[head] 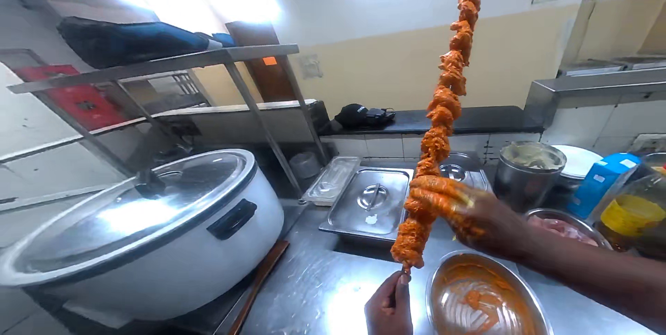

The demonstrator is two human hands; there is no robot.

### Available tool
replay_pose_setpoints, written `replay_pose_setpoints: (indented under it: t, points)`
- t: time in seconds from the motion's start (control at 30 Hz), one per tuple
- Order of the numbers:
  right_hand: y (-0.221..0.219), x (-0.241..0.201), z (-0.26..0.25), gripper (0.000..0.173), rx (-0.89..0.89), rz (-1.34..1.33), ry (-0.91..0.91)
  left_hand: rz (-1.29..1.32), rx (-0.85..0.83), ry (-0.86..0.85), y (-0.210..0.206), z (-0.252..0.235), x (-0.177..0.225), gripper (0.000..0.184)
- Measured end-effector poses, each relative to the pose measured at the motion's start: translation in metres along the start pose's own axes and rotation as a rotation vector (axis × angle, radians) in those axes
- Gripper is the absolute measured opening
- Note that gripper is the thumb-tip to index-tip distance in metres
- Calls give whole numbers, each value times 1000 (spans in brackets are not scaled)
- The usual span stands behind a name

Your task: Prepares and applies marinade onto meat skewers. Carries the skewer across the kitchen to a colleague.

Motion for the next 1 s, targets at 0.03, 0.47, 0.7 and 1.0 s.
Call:
replay_pose_setpoints:
  t: [0.03,0.47,0.7,1.0]
  points:
    - [-11,3,10,30,-48,72,43,16,-10,10,1,1,3,19]
    - [-12,38,29,30,-10,245,85,117,-112,73,9,17,10,19]
    - [-6,-1,25,34,-57,210,-40,111,-133,73,11,18,13,19]
    - [-12,-43,33,35,-396,28,-59,92,-142,60,14,16,16,20]
Point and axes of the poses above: each hand's wrist, its own z-axis away from the middle knuckle, its own y-axis out of the back of the hand, x = y × z, the point moved 1 cm from there along -z, towards the middle knuckle, and after that the axes turned 7 degrees about -x, right-handed, at the moved point
